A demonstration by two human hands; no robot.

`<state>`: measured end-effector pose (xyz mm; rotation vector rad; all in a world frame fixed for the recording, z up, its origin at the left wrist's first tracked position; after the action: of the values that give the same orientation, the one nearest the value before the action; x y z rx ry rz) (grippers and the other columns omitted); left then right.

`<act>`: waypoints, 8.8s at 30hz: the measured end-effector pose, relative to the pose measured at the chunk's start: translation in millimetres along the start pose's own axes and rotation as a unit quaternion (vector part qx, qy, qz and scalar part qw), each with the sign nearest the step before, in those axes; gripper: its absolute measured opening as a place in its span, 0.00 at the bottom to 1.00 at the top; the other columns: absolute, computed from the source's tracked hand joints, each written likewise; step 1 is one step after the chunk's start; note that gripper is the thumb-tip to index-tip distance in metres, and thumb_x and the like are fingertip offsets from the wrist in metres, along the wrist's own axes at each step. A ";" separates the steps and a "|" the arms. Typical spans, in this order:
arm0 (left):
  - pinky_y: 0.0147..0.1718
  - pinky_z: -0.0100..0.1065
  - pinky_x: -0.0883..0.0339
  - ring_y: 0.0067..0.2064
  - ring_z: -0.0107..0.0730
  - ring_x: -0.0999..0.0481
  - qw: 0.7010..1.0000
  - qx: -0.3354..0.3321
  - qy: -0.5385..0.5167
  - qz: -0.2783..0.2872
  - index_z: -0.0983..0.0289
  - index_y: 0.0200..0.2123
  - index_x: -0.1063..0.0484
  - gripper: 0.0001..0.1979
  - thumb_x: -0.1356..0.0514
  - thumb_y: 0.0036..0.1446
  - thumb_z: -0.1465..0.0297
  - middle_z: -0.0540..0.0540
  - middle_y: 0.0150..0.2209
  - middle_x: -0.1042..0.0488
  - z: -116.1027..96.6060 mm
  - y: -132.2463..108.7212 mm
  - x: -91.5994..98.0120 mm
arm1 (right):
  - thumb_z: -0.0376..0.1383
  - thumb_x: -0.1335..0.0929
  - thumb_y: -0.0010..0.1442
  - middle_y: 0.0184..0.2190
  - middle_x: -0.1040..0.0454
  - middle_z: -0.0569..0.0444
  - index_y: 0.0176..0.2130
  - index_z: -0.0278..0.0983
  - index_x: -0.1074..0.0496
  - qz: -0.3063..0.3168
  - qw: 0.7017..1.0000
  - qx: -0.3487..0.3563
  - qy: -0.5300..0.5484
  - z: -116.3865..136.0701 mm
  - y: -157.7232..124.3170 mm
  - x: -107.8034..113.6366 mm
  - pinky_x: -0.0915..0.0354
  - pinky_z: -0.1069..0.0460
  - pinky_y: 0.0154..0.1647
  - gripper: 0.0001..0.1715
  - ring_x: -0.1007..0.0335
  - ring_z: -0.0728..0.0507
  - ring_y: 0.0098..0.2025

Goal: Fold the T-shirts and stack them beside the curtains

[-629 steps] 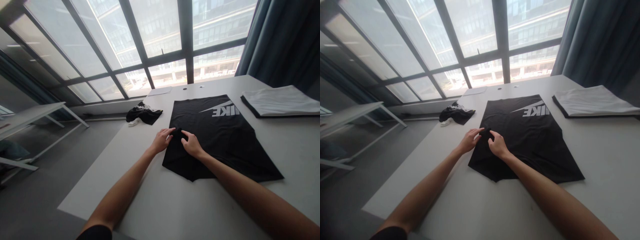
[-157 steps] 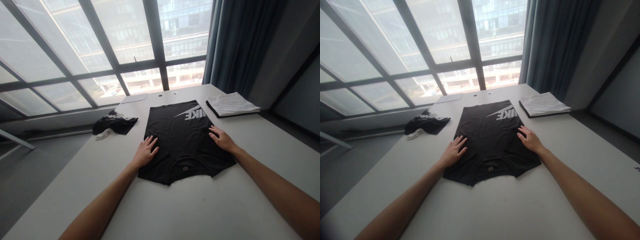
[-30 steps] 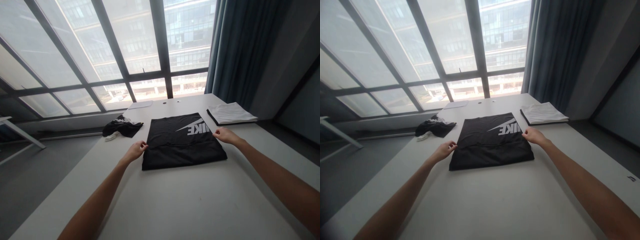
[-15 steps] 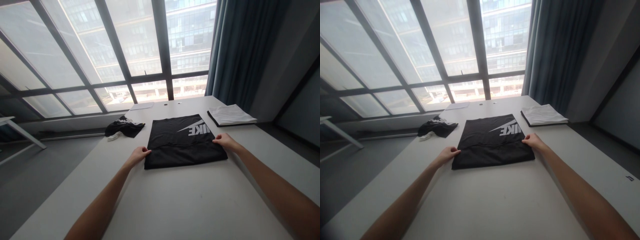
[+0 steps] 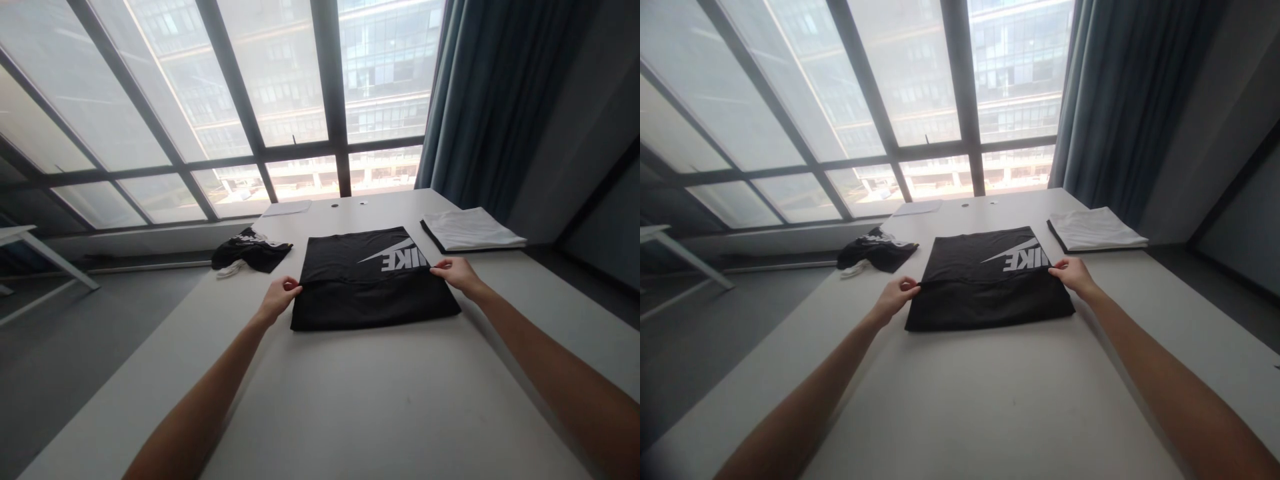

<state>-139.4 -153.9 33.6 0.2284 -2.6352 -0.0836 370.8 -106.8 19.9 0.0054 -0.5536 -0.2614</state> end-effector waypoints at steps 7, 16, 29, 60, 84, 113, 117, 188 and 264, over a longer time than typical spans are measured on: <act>0.26 0.30 0.36 0.27 0.32 0.25 0.999 0.029 -0.043 -0.015 0.63 0.36 0.30 0.22 0.31 0.39 0.58 0.52 0.27 0.22 12.0 37.2 -20.4 | 0.37 0.25 0.48 0.29 0.21 0.47 0.29 0.33 0.24 -0.039 0.997 -0.004 -0.068 5.2 42.0 -14.7 0.34 0.51 0.33 0.10 0.25 0.42 0.32; 0.26 0.29 0.35 0.28 0.33 0.23 0.999 0.011 -0.027 -0.022 0.63 0.38 0.27 0.19 0.32 0.42 0.61 0.52 0.28 0.21 20.4 65.3 -20.1 | 0.41 0.25 0.49 0.31 0.19 0.47 0.31 0.34 0.22 -0.034 0.993 0.019 -0.113 -2.3 69.9 -30.0 0.34 0.52 0.34 0.12 0.24 0.41 0.33; 0.26 0.30 0.34 0.28 0.34 0.23 0.999 0.020 -0.026 -0.029 0.63 0.44 0.30 0.23 0.34 0.44 0.59 0.53 0.29 0.21 30.6 65.1 -26.2 | 0.42 0.27 0.53 0.32 0.19 0.47 0.34 0.36 0.22 -0.055 0.988 0.037 -0.139 -9.2 69.8 -46.4 0.33 0.51 0.38 0.12 0.23 0.40 0.35; 0.28 0.33 0.33 0.30 0.36 0.24 0.990 0.013 0.118 0.075 0.65 0.53 0.29 0.34 0.39 0.51 0.48 0.55 0.34 0.22 11.3 -47.5 7.1 | 0.47 0.30 0.55 0.25 0.22 0.51 0.41 0.33 0.23 0.072 0.993 0.076 -0.056 -29.9 -25.8 14.8 0.37 0.52 0.29 0.21 0.29 0.44 0.26; 0.29 0.32 0.38 0.28 0.33 0.28 0.995 -0.029 0.095 0.026 0.65 0.53 0.29 0.28 0.37 0.51 0.59 0.49 0.28 0.23 20.7 -72.6 -5.4 | 0.39 0.31 0.51 0.27 0.21 0.53 0.43 0.35 0.25 0.021 0.994 0.067 -0.082 -43.6 -56.1 6.0 0.37 0.52 0.30 0.19 0.26 0.44 0.28; 0.30 0.30 0.37 0.32 0.31 0.30 0.992 -0.085 0.085 0.040 0.62 0.59 0.31 0.32 0.36 0.49 0.63 0.52 0.37 0.23 1.2 -75.7 -5.5 | 0.40 0.30 0.49 0.31 0.23 0.52 0.49 0.33 0.25 0.032 0.997 0.073 0.009 -34.2 -60.9 7.2 0.36 0.54 0.28 0.27 0.29 0.46 0.29; 0.30 0.30 0.37 0.29 0.29 0.31 0.994 -0.046 0.073 0.071 0.63 0.62 0.34 0.36 0.36 0.51 0.59 0.48 0.32 0.26 12.2 -74.3 -7.8 | 0.38 0.30 0.49 0.28 0.23 0.53 0.48 0.33 0.26 0.045 0.998 0.041 -0.012 -38.8 -59.3 5.7 0.38 0.54 0.26 0.26 0.29 0.46 0.27; 0.68 0.58 0.60 0.74 0.49 0.57 0.877 -0.106 0.457 0.102 0.53 0.72 0.47 0.32 0.58 0.70 0.48 0.53 0.74 0.54 -19.8 3.9 -126.0 | 0.38 0.43 0.69 0.63 0.31 0.43 0.62 0.32 0.30 -0.044 0.915 0.305 -0.261 21.7 -16.2 -85.5 0.46 0.42 0.68 0.28 0.39 0.37 0.66; 0.67 0.61 0.60 0.74 0.53 0.57 0.882 -0.057 0.463 0.071 0.55 0.71 0.46 0.33 0.58 0.69 0.49 0.57 0.74 0.53 -18.1 8.8 -117.3 | 0.41 0.46 0.71 0.67 0.37 0.41 0.64 0.29 0.34 -0.032 0.929 0.238 -0.283 18.9 7.3 -79.8 0.54 0.43 0.71 0.31 0.47 0.38 0.71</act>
<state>-30.4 -124.9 -4.6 0.0135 -1.6720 -0.0580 297.4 -78.9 -4.9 0.4324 -1.1852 -0.1837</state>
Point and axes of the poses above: each hand's wrist, its own y-axis towards the middle knuckle, its own x-axis out of the back of the hand, z = x × y, the point moved 2 cm from there along y, towards the middle knuckle
